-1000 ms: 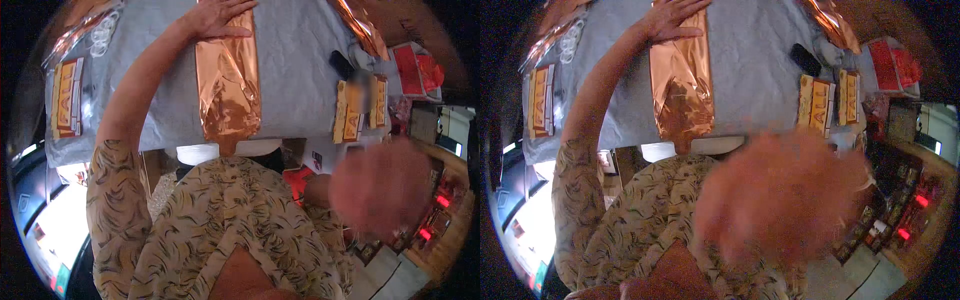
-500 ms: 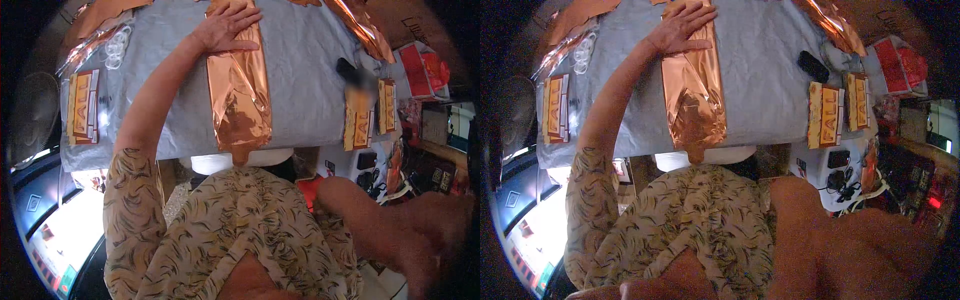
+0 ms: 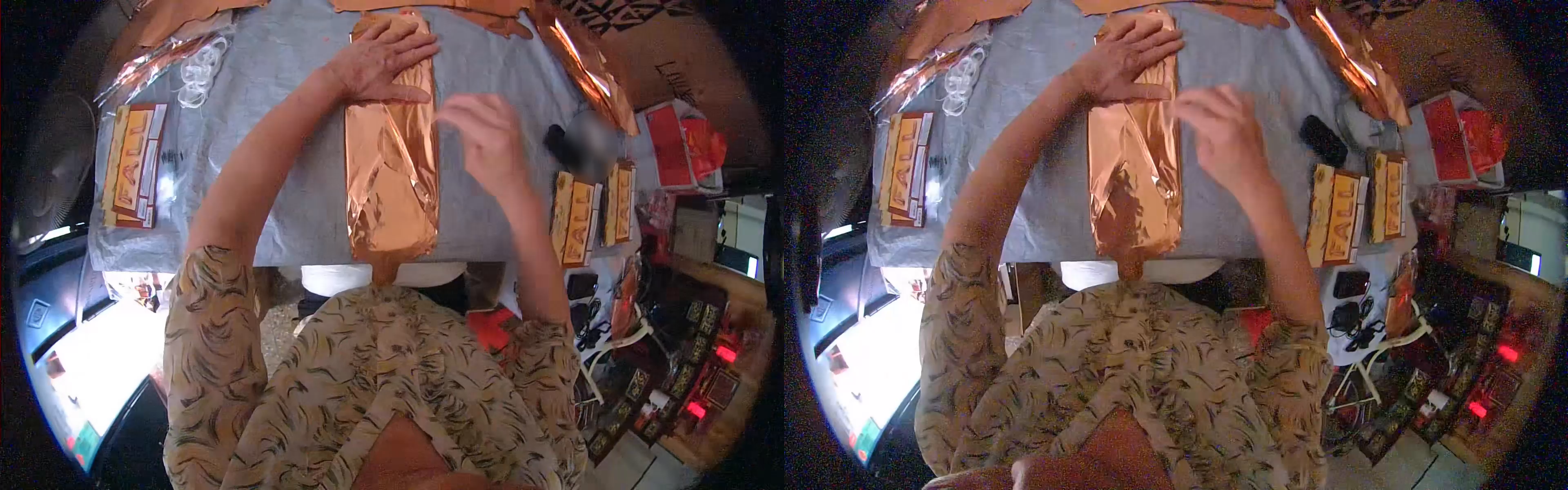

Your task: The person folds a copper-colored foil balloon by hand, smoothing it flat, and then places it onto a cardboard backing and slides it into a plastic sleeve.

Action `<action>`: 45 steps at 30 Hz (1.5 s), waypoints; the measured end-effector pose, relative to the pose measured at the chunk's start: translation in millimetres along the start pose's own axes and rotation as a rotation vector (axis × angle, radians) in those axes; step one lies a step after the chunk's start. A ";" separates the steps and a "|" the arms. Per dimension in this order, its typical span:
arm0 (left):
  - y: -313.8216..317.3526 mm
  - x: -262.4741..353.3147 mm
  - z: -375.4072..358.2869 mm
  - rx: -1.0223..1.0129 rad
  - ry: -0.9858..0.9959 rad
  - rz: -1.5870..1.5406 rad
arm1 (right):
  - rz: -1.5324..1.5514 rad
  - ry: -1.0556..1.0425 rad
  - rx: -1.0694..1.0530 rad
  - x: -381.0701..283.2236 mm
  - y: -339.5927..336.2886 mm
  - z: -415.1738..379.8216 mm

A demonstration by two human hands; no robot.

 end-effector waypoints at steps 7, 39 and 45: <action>-0.2 -1.3 -0.4 -0.013 -0.032 0.006 | -0.113 -0.012 -0.140 18.6 54.0 -5.9; -55.5 101.2 -96.5 -0.173 0.224 -0.054 | -0.154 -0.007 -0.110 27.3 56.5 -8.7; -31.4 91.0 -101.7 -0.340 0.189 -0.184 | -0.119 -0.014 -0.107 27.7 56.3 -10.0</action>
Point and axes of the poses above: each hand's wrist, its own z-axis towards the middle knuckle, its own y-axis out of the palm, x = y × z, the point moved 9 cm from there along z, towards the middle knuckle, and after that the axes turned 14 degrees about -x, right-handed, at the moved point
